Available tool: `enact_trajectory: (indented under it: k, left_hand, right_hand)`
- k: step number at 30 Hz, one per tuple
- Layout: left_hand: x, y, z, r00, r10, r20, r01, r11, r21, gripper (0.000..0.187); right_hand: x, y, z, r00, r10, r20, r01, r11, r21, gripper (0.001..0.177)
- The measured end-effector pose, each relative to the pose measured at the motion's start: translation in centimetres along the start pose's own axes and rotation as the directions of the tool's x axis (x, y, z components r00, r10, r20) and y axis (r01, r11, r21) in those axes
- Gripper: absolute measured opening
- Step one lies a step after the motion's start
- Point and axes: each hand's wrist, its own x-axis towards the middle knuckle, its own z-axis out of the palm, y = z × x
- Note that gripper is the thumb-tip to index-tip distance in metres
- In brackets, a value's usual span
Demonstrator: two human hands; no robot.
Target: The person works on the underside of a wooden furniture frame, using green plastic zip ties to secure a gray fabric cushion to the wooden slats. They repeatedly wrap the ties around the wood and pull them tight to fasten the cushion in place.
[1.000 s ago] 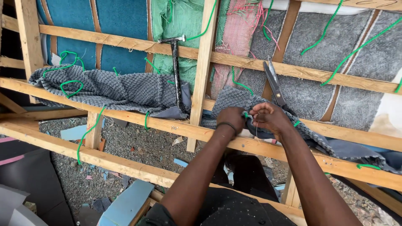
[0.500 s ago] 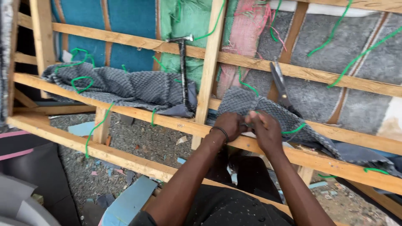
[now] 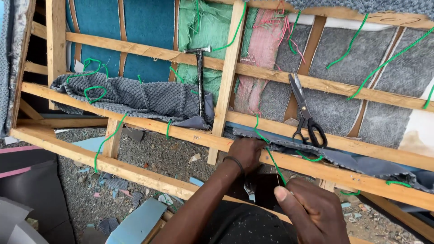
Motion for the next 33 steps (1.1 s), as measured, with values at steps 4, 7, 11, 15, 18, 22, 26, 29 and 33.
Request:
enact_trajectory:
  k: [4,7,11,15,18,22,26,29,33]
  left_hand:
    - [0.9,-1.7,0.9,1.0,-0.02,0.021,0.021,1.0,-0.023,0.044]
    - [1.8,-0.9,0.4,0.993,-0.106,0.06,0.109,0.993,-0.043,0.036]
    - [3.5,-0.4,0.5,0.991,-0.131,0.015,0.132,0.984,-0.122,0.028]
    - [5.9,-0.7,0.8,0.969,-0.24,-0.059,0.207,0.92,-0.333,0.028]
    - [2.4,1.3,-1.5,0.955,-0.285,-0.078,0.247,0.916,-0.317,0.03]
    - [0.4,1.8,-1.9,0.956,-0.263,-0.131,0.207,0.918,-0.338,0.029]
    - [1.0,1.6,-2.1,0.93,-0.361,-0.072,0.303,0.86,-0.411,0.022]
    - [2.4,0.4,-2.6,0.903,-0.429,-0.029,0.371,0.811,-0.452,0.023]
    - [4.8,0.6,-3.4,0.943,-0.331,-0.036,0.296,0.883,-0.364,0.024]
  right_hand:
    - [-0.7,-1.1,0.2,0.989,-0.128,-0.069,0.128,0.992,0.001,0.05]
    - [0.7,-0.9,-0.2,0.995,-0.053,-0.089,0.057,0.997,0.046,0.049]
    - [5.1,-0.1,-0.9,0.975,0.126,-0.182,-0.078,0.965,0.251,0.055]
    - [10.0,1.2,-1.0,0.948,0.126,-0.292,0.031,0.877,0.48,0.059]
    - [12.0,3.9,-1.7,0.934,0.132,-0.332,0.07,0.844,0.532,0.06]
    - [11.9,3.9,-1.8,0.95,0.023,-0.312,0.117,0.898,0.424,0.059]
    - [11.8,6.1,0.5,0.984,0.045,-0.174,-0.027,0.994,0.104,0.056]
    - [11.3,15.1,3.5,0.994,-0.026,-0.109,0.018,0.997,-0.072,0.071]
    - [10.8,26.1,5.5,0.998,0.048,0.041,-0.017,0.831,-0.556,0.063]
